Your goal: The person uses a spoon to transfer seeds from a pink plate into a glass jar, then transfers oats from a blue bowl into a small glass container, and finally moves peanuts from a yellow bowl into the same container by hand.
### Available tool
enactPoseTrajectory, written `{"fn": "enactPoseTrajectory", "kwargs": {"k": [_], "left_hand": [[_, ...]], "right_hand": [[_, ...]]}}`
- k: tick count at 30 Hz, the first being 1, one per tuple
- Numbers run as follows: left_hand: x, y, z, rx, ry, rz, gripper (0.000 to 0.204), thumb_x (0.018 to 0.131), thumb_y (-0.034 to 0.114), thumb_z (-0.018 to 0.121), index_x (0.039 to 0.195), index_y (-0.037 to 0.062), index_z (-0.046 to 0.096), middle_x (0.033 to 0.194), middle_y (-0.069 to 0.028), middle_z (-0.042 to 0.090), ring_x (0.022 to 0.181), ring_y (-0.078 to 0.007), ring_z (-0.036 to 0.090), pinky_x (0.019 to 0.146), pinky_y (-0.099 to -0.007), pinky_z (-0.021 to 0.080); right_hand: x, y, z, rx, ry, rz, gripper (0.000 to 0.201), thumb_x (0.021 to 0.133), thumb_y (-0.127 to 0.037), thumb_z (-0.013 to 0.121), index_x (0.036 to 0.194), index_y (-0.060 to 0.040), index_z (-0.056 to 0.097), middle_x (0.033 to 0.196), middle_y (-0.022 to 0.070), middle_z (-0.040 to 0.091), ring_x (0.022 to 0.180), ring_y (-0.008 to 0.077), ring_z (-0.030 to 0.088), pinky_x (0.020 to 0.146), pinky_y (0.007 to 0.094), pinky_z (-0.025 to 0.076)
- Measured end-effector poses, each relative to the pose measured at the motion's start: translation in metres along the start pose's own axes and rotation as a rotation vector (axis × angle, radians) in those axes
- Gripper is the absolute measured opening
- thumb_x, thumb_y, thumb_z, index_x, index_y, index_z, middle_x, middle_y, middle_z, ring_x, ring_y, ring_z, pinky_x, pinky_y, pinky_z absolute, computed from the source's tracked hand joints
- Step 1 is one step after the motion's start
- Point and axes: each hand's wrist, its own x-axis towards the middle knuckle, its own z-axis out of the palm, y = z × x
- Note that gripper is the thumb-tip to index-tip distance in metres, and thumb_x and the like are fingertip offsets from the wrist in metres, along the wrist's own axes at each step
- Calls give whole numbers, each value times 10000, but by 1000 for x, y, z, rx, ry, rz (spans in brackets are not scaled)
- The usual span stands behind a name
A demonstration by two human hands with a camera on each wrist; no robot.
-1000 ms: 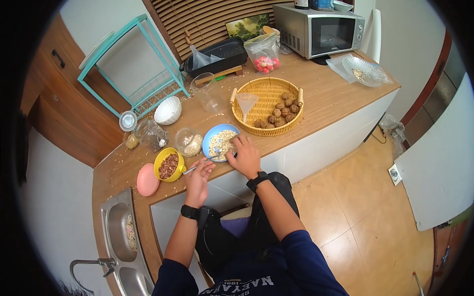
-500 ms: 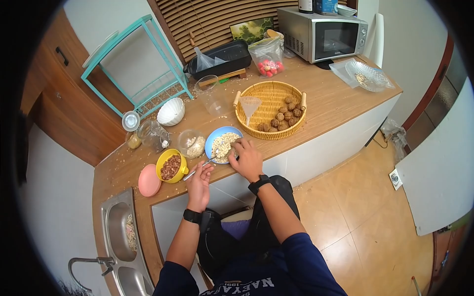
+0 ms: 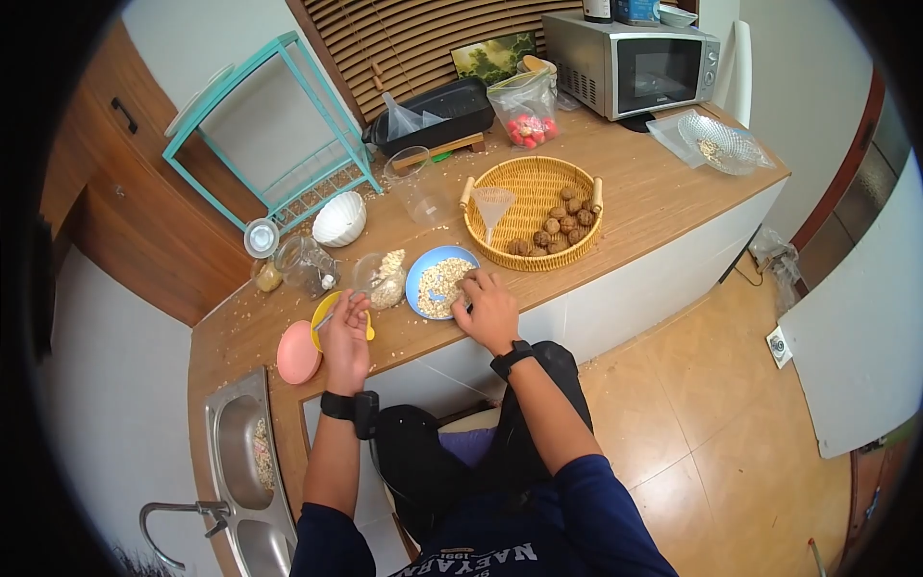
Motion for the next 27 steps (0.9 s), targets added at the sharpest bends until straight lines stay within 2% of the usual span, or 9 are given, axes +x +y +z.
{"fn": "enactPoseTrajectory", "kwargs": {"k": [4, 7, 9, 12, 16, 19, 22, 24, 27], "left_hand": [[14, 17, -8, 1, 47, 50, 266, 1065, 174, 624, 1244, -23, 636, 1075, -126, 728, 954, -178, 701, 829, -259, 517], [20, 15, -16, 107, 76, 177, 267, 1071, 172, 618, 1244, -29, 648, 1076, -131, 738, 930, -169, 712, 805, -253, 525], [18, 10, -18, 490, 48, 344, 291, 1077, 159, 611, 1266, -56, 661, 1068, -138, 747, 920, -172, 729, 787, -265, 548], [12, 1, -21, 669, -27, 447, 302, 1078, 140, 606, 1282, -72, 672, 1060, -141, 752, 955, -187, 746, 808, -279, 566], [0, -4, -13, 647, -29, 438, 314, 1079, 130, 599, 1302, -81, 667, 1058, -145, 749, 1018, -203, 747, 849, -285, 569], [-12, -8, -2, 659, -65, 539, 304, 1083, 110, 584, 1296, -90, 666, 1091, -160, 746, 1050, -211, 744, 882, -291, 565], [-30, -7, 17, 653, -123, 597, 279, 1076, 76, 581, 1278, -90, 676, 1120, -170, 740, 1049, -224, 743, 905, -311, 565], [-35, -11, 25, 738, -284, 686, 255, 1062, 51, 591, 1260, -75, 691, 1130, -167, 743, 1045, -224, 739, 919, -327, 563], [-36, -19, 39, 756, -383, 669, 239, 1049, 47, 607, 1238, -64, 704, 1110, -172, 749, 1031, -229, 736, 921, -327, 560]], "right_hand": [[0, -1, -1, 14, 13, -7, 190, 803, -158, 679, 961, -73, 742, 1063, 45, 688, 904, 283, 649, 713, 420, 565], [1, -1, -1, 36, 20, -13, 216, 791, -139, 667, 983, -71, 738, 1064, 49, 687, 899, 287, 656, 718, 423, 565], [0, -2, -2, 42, 10, -13, 240, 786, -130, 660, 1006, -70, 733, 1072, 53, 685, 905, 290, 659, 723, 425, 565], [1, -1, -2, 44, 8, -17, 287, 775, -115, 646, 1048, -70, 722, 1087, 60, 680, 916, 296, 661, 735, 428, 566], [0, -1, -4, 43, -9, -20, 327, 768, -107, 642, 1086, -73, 708, 1125, 67, 669, 936, 301, 662, 754, 428, 568], [1, -2, -4, 37, -6, -33, 355, 766, -108, 646, 1116, -78, 697, 1157, 65, 661, 951, 299, 661, 763, 428, 569], [1, -2, -5, 20, -13, -39, 399, 767, -109, 648, 1164, -86, 682, 1213, 67, 651, 966, 299, 662, 774, 426, 571], [1, -3, -6, 22, -16, -33, 411, 768, -111, 649, 1178, -89, 678, 1237, 69, 647, 972, 300, 662, 779, 425, 572], [1, -4, -6, 28, -26, -25, 429, 769, -113, 650, 1197, -94, 674, 1281, 74, 640, 985, 301, 665, 790, 425, 575]]}}
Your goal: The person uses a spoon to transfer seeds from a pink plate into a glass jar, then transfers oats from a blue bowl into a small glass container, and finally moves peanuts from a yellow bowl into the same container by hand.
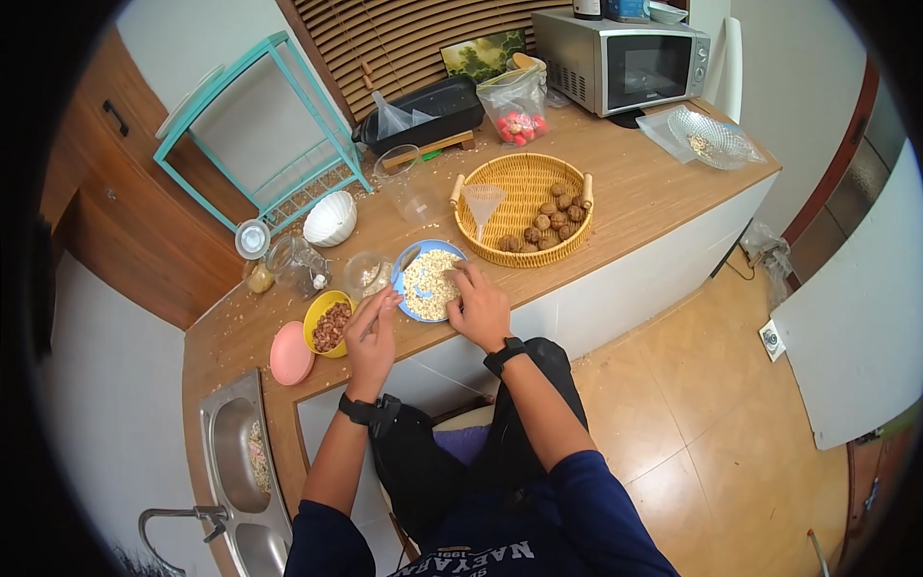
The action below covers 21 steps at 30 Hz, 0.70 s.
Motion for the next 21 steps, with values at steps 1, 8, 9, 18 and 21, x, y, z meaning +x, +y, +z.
{"fn": "enactPoseTrajectory", "kwargs": {"k": [1, 8, 9, 18, 21], "left_hand": [[0, -2, 1, -2, 2, 2, 239, 1049, 47, 607, 1238, -64, 704, 1110, -172, 749, 1031, -229, 736, 921, -327, 560], [-8, -13, 13, 104, -61, -11, 233, 1046, 60, 615, 1220, -62, 711, 1094, -188, 746, 979, -249, 732, 877, -331, 559], [-9, -10, 14, 98, -103, 0, 235, 1048, 65, 614, 1221, -60, 711, 1091, -187, 746, 970, -247, 731, 865, -334, 559], [0, -9, 14, 115, -94, -36, 233, 1048, 74, 618, 1217, -53, 718, 1069, -180, 749, 962, -242, 731, 847, -333, 566], [-8, -16, 19, 37, -99, 14, 230, 1048, 79, 621, 1208, -55, 718, 1058, -180, 747, 946, -250, 730, 830, -337, 564]], "right_hand": [[0, 0, 0, 3, -6, 5, 434, 769, -114, 649, 1202, -96, 673, 1302, 77, 637, 994, 303, 666, 795, 426, 576], [0, 2, 1, 4, -7, 7, 448, 767, -112, 646, 1213, -95, 669, 1325, 84, 636, 999, 311, 666, 807, 433, 575], [0, 3, 1, 4, 4, -4, 448, 766, -111, 645, 1213, -95, 669, 1311, 83, 641, 994, 311, 665, 809, 432, 575], [-1, 5, 1, 6, -34, -34, 437, 761, -101, 641, 1197, -98, 668, 1247, 78, 656, 977, 307, 666, 798, 424, 572], [1, 3, -1, -1, -24, -25, 437, 759, -98, 641, 1195, -99, 667, 1264, 86, 652, 980, 309, 672, 796, 420, 572]]}}
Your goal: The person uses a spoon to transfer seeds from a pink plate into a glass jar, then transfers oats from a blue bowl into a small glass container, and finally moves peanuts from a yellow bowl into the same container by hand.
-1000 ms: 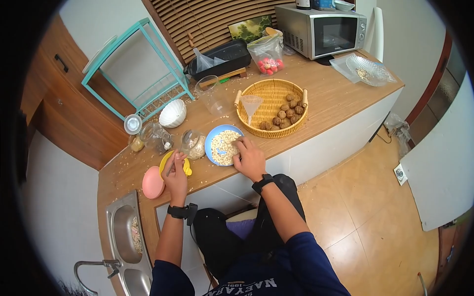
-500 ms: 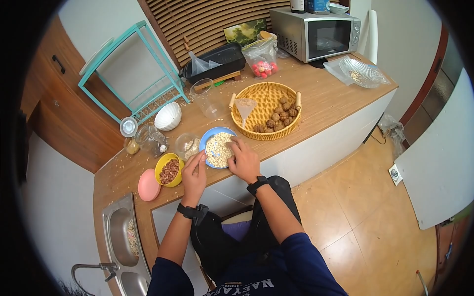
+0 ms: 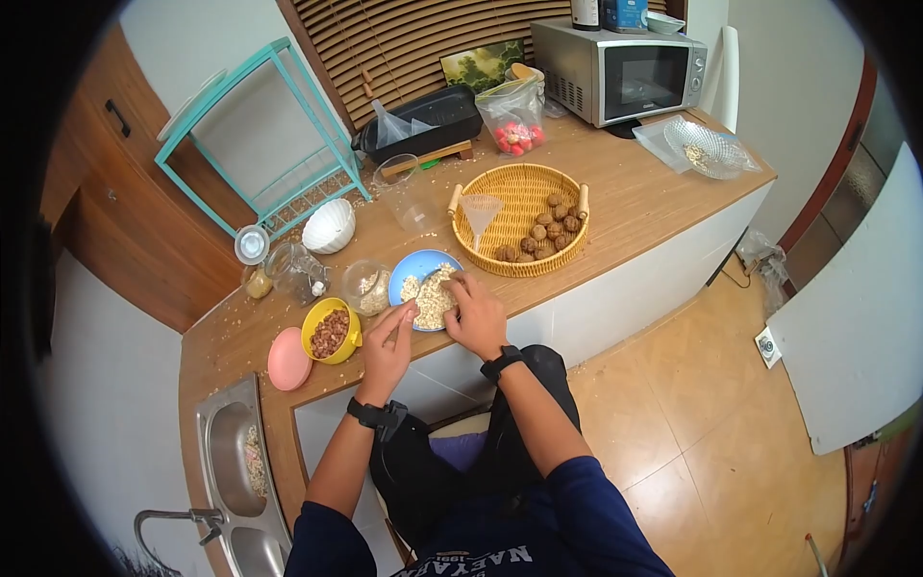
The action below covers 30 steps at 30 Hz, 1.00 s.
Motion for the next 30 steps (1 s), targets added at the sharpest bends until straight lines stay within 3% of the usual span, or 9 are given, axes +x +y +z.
{"fn": "enactPoseTrajectory", "kwargs": {"k": [7, 13, 17, 19, 21, 25, 30], "left_hand": [[0, 6, 6, 55, 74, -20, 226, 1036, 72, 632, 1202, -54, 718, 1088, -182, 746, 944, -265, 733, 842, -340, 564], [-9, 9, 7, -26, -66, -39, 226, 1029, 78, 642, 1200, -46, 723, 1106, -189, 745, 965, -273, 735, 861, -345, 560], [-7, 4, -6, 22, 34, -37, 218, 1033, 76, 639, 1188, -52, 725, 1084, -183, 751, 982, -247, 732, 876, -332, 558], [-5, 2, -15, 56, 74, -44, 214, 1036, 69, 638, 1184, -60, 723, 1071, -174, 752, 987, -220, 727, 883, -317, 554], [-5, 2, -22, 168, 59, 30, 210, 1021, 71, 643, 1170, -45, 735, 1071, -199, 752, 965, -313, 740, 868, -359, 566], [-11, 5, -26, 166, -10, 1, 211, 1012, 70, 651, 1171, -39, 736, 1072, -202, 749, 952, -321, 740, 853, -364, 571], [-9, 3, -23, 222, 130, 88, 203, 1002, 62, 660, 1163, -32, 739, 1048, -203, 747, 914, -319, 743, 817, -370, 572]], "right_hand": [[1, -5, -2, 26, 10, 43, 529, 761, -99, 641, 1290, -100, 639, 1370, 106, 631, 1043, 343, 688, 836, 426, 576], [0, -2, 1, 19, 41, 20, 613, 765, -109, 638, 1375, -81, 587, 1359, 112, 638, 1030, 342, 684, 845, 431, 572], [0, -1, 2, -5, 13, 5, 614, 767, -112, 632, 1378, -78, 590, 1338, 106, 651, 1000, 335, 678, 834, 433, 569], [0, -3, 1, -21, -8, 28, 592, 767, -114, 626, 1358, -79, 608, 1288, 93, 675, 962, 330, 668, 815, 437, 568], [-1, -3, 1, -17, -18, 38, 560, 767, -115, 626, 1326, -79, 628, 1261, 89, 683, 952, 329, 667, 807, 438, 568], [-1, 1, 5, -10, 18, -2, 465, 762, -115, 626, 1224, -85, 680, 1193, 72, 701, 922, 321, 662, 782, 441, 568], [-1, 0, 5, -6, -1, 24, 438, 759, -109, 624, 1191, -90, 691, 1189, 55, 702, 918, 311, 664, 777, 433, 568]]}}
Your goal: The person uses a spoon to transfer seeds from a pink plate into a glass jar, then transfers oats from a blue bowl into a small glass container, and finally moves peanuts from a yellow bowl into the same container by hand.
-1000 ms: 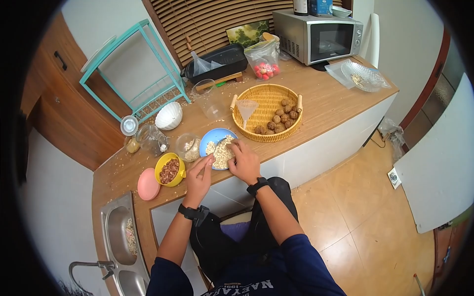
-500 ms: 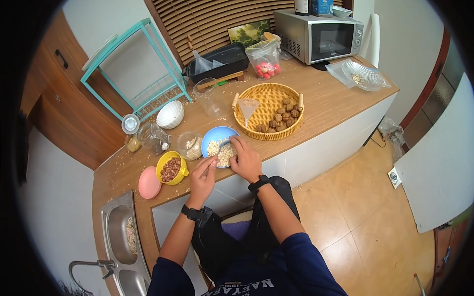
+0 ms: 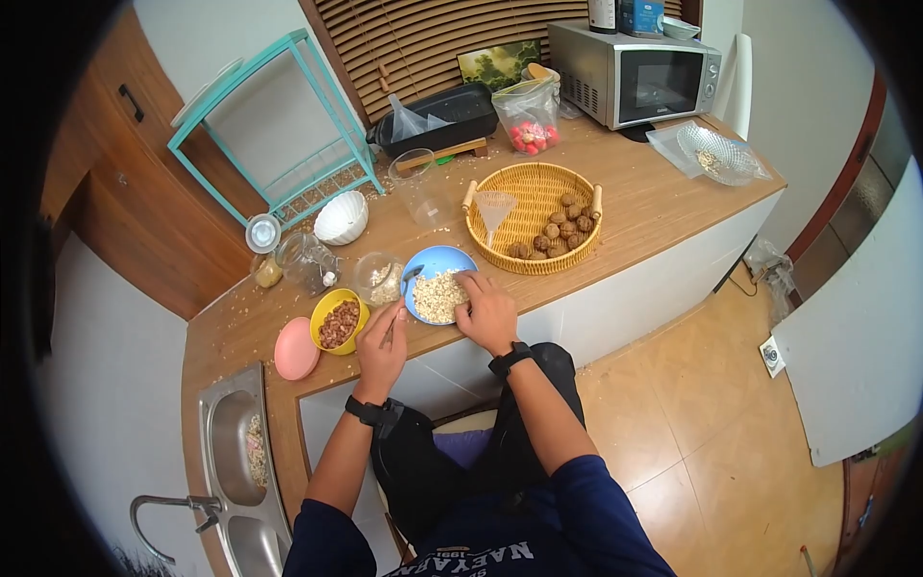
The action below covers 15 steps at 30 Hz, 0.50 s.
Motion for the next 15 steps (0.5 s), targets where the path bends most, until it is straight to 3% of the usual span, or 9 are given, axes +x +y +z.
{"fn": "enactPoseTrajectory", "kwargs": {"k": [4, 10, 15], "left_hand": [[-4, -2, -2, 54, -55, 26, 194, 1000, 49, 655, 1150, -41, 739, 1017, -207, 746, 892, -320, 741, 788, -365, 568], [-19, 11, -10, 3, -66, -126, 177, 985, 27, 660, 1121, -59, 736, 970, -211, 741, 865, -327, 735, 772, -369, 561], [-9, 3, -13, 48, -15, -67, 161, 994, 40, 656, 1094, -58, 735, 973, -206, 748, 868, -295, 743, 780, -348, 562]], "right_hand": [[0, 2, 0, 25, 3, -11, 440, 756, -99, 624, 1191, -90, 689, 1186, 51, 700, 918, 310, 664, 779, 430, 567], [2, -2, -5, 35, 11, -18, 423, 752, -85, 620, 1169, -89, 688, 1179, 50, 698, 914, 312, 662, 770, 428, 563], [1, -2, -5, 41, -11, 13, 431, 748, -84, 614, 1171, -97, 696, 1188, 47, 702, 921, 310, 668, 774, 418, 563]]}}
